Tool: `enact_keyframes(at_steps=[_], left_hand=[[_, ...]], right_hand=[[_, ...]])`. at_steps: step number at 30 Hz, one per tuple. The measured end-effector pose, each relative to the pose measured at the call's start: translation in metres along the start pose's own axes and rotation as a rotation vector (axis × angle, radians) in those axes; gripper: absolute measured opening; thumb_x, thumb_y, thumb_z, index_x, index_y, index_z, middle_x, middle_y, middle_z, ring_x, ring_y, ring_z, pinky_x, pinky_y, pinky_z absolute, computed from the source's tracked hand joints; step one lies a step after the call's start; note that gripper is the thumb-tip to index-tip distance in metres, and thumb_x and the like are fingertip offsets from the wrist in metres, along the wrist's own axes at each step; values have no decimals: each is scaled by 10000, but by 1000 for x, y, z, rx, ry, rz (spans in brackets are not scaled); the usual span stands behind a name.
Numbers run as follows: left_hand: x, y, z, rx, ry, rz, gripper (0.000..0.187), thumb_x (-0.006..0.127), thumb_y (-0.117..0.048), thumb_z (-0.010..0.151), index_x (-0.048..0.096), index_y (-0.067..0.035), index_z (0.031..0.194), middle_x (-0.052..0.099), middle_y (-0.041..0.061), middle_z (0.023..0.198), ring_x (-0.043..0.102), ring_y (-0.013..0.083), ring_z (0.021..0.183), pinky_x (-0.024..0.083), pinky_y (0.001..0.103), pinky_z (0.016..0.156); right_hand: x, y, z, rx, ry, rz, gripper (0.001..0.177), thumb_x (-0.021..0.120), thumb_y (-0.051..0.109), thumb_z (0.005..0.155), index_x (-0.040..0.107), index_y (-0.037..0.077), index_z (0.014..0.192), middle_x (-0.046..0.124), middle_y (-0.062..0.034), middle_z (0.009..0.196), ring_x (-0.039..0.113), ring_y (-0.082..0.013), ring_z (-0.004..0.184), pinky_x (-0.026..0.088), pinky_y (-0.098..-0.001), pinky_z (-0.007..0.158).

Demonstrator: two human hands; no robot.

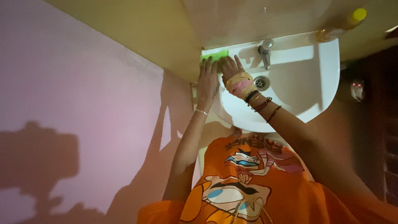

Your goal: The person scrubs a white bathroom sink using a green sponge. They wipe the basin, faucet, and surrounding surfaces repeatedly with both hands.

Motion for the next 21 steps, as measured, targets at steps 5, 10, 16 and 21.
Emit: enact_keyframes(at_steps=[5,10,16,21], left_hand=[[10,2,-24,-90,-31,-37,462,596,-67,940,575,-38,1400,473,160,1544,410,396,1478,386,484,1221],[21,20,-18,-52,-44,-72,518,620,-9,907,571,-47,1421,458,154,1571,400,400,1484,385,471,1220],[19,37,22,-47,36,-93,568,633,-1,832,572,-57,1394,472,140,1549,409,381,1456,423,453,1157],[9,33,32,-49,60,-41,525,663,-15,848,588,-78,1363,491,105,1546,403,358,1466,429,446,1131]], right_hand=[[7,8,-14,-40,3,68,616,586,249,935,458,24,1494,455,-161,1554,341,-323,1494,178,-525,1261],[3,6,-11,-56,-17,36,616,595,254,965,440,-3,1503,459,-169,1550,350,-344,1501,200,-532,1267],[0,1,17,-27,-36,31,673,607,257,938,412,-18,1521,438,-183,1561,343,-345,1486,214,-542,1238],[4,2,20,-7,-14,-28,670,594,267,940,405,-28,1512,418,-191,1565,323,-334,1486,183,-528,1237]])
Point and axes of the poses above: each hand's wrist, its own z-axis towards the middle knuckle, its own x-axis out of the palm, y = z × x, the point moved 1 cm from there along z, towards the middle knuckle
